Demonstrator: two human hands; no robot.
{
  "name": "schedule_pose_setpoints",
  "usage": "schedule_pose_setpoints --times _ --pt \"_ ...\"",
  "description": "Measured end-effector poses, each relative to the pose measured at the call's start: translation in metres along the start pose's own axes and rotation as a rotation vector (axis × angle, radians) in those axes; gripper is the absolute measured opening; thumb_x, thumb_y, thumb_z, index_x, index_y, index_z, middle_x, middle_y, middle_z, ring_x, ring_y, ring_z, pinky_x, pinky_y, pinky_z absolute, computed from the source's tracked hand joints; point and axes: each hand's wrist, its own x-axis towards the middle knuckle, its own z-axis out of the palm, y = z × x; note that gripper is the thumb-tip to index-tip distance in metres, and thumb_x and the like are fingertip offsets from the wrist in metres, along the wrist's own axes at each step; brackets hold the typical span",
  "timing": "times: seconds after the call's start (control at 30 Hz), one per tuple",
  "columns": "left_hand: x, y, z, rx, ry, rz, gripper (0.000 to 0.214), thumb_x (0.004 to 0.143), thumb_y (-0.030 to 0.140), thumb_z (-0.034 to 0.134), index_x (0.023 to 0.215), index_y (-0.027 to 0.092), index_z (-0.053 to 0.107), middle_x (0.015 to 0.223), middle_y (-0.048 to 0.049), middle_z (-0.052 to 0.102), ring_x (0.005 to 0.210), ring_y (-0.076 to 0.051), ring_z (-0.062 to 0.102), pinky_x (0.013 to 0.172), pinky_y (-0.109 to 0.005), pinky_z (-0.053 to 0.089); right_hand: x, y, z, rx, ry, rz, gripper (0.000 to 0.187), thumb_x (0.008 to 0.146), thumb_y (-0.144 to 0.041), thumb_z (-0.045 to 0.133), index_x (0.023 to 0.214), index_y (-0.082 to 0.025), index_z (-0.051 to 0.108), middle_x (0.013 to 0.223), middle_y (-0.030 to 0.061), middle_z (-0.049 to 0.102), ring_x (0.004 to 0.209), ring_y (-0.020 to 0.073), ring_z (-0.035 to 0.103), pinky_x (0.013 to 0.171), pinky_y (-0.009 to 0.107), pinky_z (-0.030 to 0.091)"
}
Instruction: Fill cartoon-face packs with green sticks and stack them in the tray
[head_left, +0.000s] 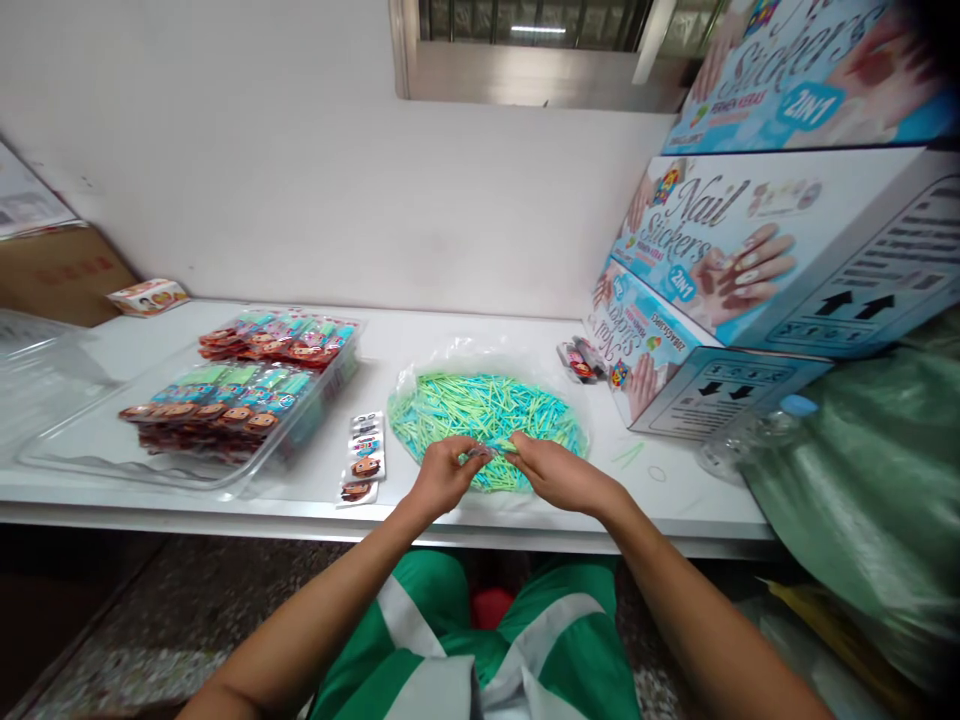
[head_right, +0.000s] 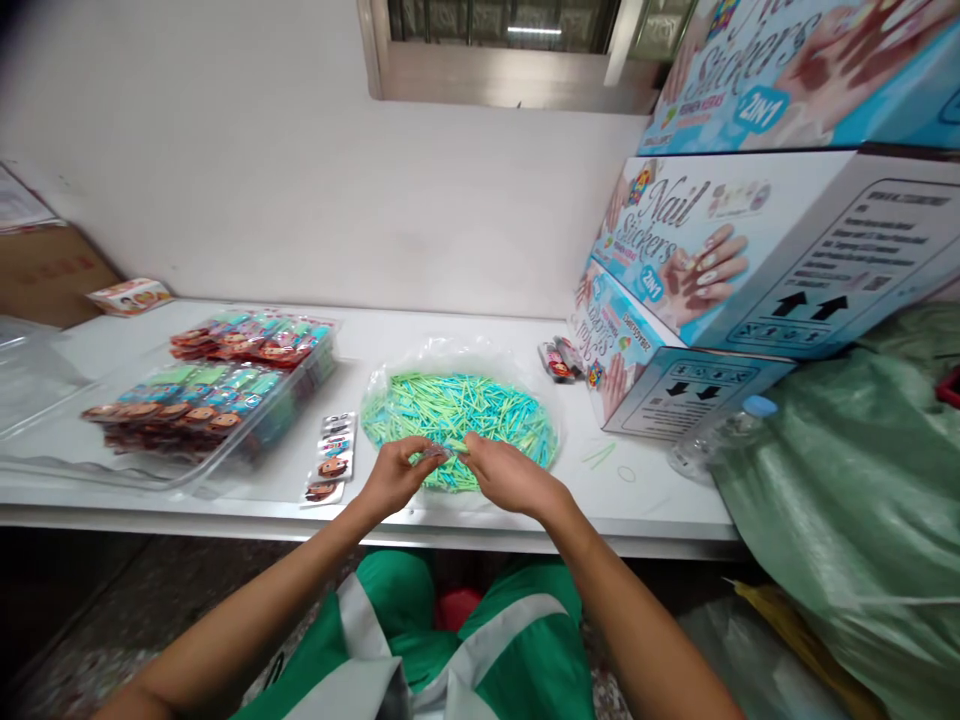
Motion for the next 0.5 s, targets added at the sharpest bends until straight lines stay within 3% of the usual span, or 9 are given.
schedule_pose_setpoints --times 0.3,0.43,0.5 --pt "0.002 -0.008 -0.008 0.210 -0.100 0.268 0.016 0.082 0.029 0.054 0.083 0.020 0.067 0.076 -0.0087 0.065 0.081 -0.022 0.057 0.082 -0.036 0.037 0.007 -0.005 -0.005 -0.106 -0.153 -0.045 0.017 0.091 -0.030 0.039 0.090 -0.018 0.050 0.078 0.0104 0.065 0.069 0.0217 0.060 0.054 0.027 0.030" --pt "0.000 -0.008 -0.007 0.209 -0.167 0.269 0.014 0.081 0.025 0.053 0.086 0.019 0.065 0.077 -0.0100 0.064 0.083 -0.023 0.056 0.086 -0.039 0.035 0.012 -0.007 0.002 -0.097 -0.211 -0.021 0.019 0.088 -0.024 0.044 0.103 -0.014 0.051 0.078 0.0134 0.067 0.070 0.0246 0.062 0.054 0.028 0.035" --pt "-0.002 -0.005 -0.004 0.185 -0.195 0.226 0.012 0.080 0.025 0.054 0.086 0.019 0.063 0.077 -0.0097 0.063 0.082 -0.024 0.056 0.084 -0.038 0.035 0.016 -0.009 0.004 -0.112 -0.237 -0.029 0.033 0.084 -0.015 0.046 0.117 -0.013 0.046 0.088 0.0155 0.068 0.076 0.0253 0.063 0.057 0.028 0.037"
